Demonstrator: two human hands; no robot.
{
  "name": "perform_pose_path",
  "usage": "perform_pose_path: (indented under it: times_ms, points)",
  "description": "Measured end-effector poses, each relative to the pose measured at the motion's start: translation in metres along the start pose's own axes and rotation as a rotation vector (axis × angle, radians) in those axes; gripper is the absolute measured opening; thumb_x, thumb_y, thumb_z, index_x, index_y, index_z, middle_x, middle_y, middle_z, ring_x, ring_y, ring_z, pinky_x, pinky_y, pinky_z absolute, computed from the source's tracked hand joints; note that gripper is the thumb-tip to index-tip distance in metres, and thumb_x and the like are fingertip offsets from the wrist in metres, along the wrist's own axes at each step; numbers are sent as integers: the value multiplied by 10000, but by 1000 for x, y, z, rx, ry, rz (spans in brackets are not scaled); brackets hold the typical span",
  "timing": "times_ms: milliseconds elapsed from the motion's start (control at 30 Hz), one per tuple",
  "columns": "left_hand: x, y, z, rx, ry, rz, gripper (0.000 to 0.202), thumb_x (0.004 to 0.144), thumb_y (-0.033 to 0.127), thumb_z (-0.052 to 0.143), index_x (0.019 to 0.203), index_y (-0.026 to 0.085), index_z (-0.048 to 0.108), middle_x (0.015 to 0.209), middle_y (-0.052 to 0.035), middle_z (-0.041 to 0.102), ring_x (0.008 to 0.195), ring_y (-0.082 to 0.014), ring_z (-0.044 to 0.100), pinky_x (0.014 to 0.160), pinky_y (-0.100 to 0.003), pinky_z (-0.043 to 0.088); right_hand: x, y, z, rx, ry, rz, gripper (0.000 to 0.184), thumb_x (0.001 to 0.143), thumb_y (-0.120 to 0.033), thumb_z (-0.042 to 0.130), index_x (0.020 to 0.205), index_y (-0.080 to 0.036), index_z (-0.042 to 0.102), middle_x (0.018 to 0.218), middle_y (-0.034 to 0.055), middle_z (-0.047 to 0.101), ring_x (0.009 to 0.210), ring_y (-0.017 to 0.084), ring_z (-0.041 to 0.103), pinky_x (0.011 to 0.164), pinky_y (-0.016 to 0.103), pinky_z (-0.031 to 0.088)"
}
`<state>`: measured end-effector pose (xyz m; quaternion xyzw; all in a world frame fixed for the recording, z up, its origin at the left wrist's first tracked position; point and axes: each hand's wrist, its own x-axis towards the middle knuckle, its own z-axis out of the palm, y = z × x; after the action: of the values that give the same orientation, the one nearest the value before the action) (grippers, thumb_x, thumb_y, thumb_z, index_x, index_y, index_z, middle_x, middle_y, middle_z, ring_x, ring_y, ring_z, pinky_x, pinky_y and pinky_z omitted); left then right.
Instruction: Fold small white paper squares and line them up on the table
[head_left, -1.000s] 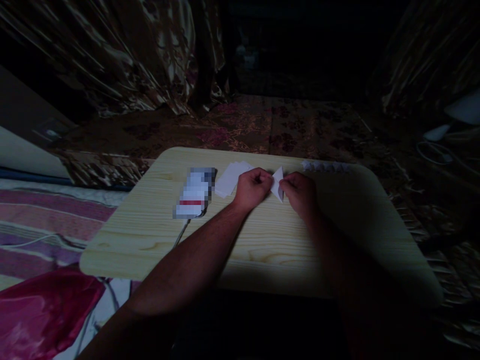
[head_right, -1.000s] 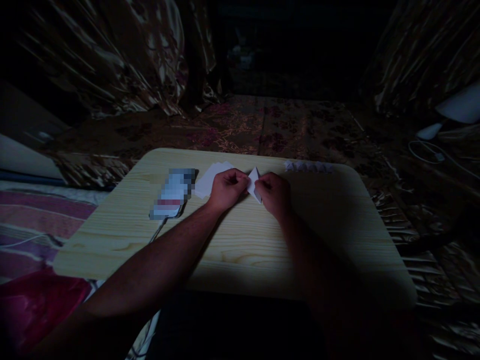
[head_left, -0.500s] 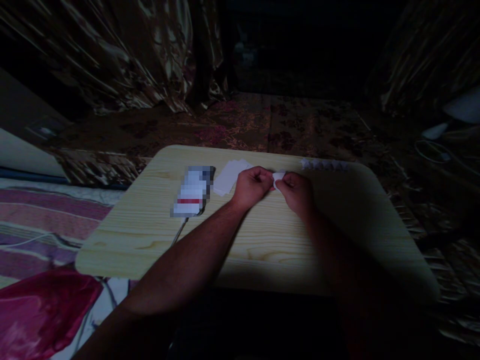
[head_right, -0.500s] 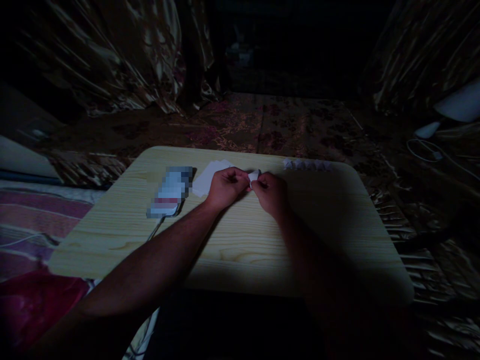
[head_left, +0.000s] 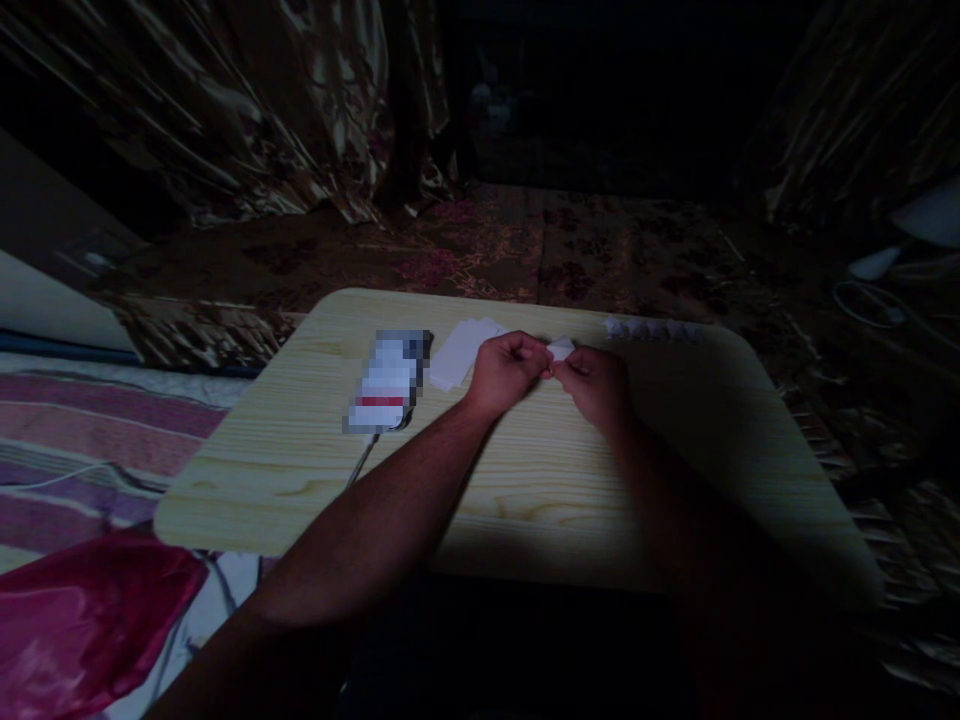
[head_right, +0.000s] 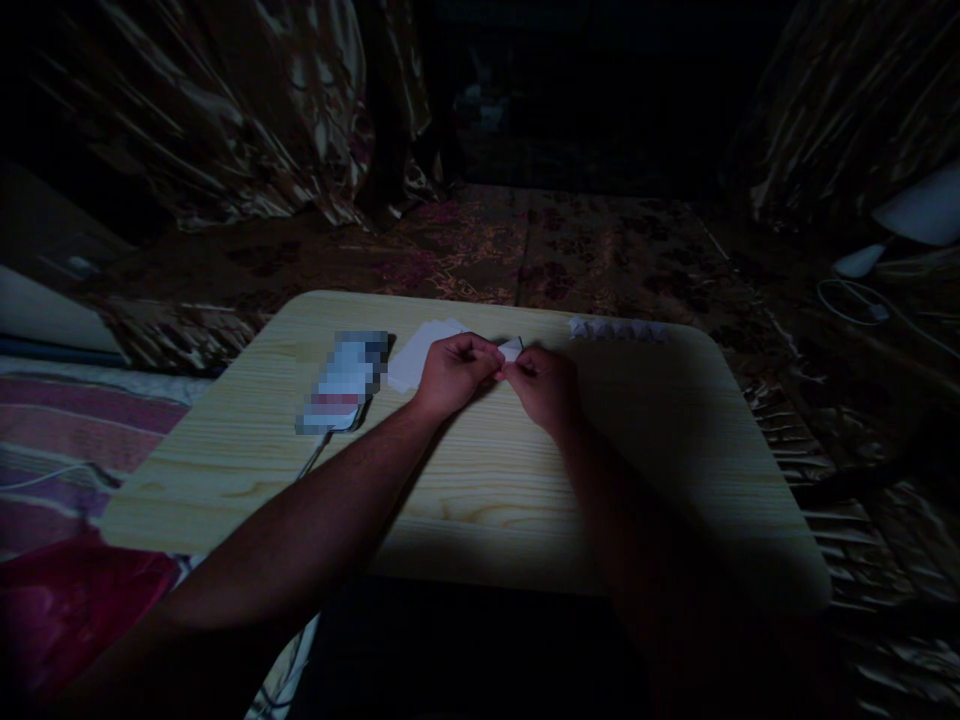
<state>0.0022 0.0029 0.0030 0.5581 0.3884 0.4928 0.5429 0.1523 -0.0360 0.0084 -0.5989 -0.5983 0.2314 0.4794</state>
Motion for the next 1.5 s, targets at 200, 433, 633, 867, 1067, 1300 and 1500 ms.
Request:
perform_pose_path:
  times_ms: [200,433,633,867,1067,1300,1500]
  points:
    - [1,0,0,-5,12,-14,296,676,406,831,757,152,701,641,-26,717,520,-122,609,496,-235,453,-1,1,-2,26,-41,-4,293,795,-403,635,587,-196,648,489,-30,548,486,117,461,496,254,326]
    - [1,0,-1,-50,2,-9,296,670,380,829,811,144,722,650,-25,711,552,-127,622,541,-244,482,0,4,-1,-25,-38,-66,299,825,-410,610,609,-203,591,541,-17,565,550,132,498,536,256,353]
    - [3,-1,-2,-4,-13,56,281,679,361,818,845,139,770,651,-2,683,572,-107,575,577,-240,456,-1,2,0,-12,-49,-97,248,834,-398,595,695,-197,638,611,-9,598,581,136,496,542,254,354]
    - [2,1,-3,-49,-23,66,255,672,358,830,793,144,760,722,-22,722,633,-115,600,626,-242,476,-2,3,0,-15,-54,-108,231,840,-390,603,812,-192,718,640,5,618,610,152,529,559,255,384]
    - [3,1,-3,-68,-33,38,247,669,361,816,736,140,728,686,-21,702,577,-105,570,579,-241,459,-4,2,0,9,-90,-72,205,788,-355,648,861,-188,742,660,1,647,613,152,545,559,249,400]
    - [3,0,-3,-53,-22,43,234,706,361,784,734,144,700,658,-11,673,554,-98,545,544,-232,428,-4,0,1,80,-109,-67,192,790,-304,622,874,-177,739,658,-1,671,572,143,554,539,246,409]
    - [4,-2,-3,-36,-23,71,241,714,360,784,717,143,678,637,2,652,558,-91,530,541,-221,413,-4,1,3,30,-75,-71,185,791,-310,625,868,-173,722,630,-9,664,561,137,563,533,235,412]
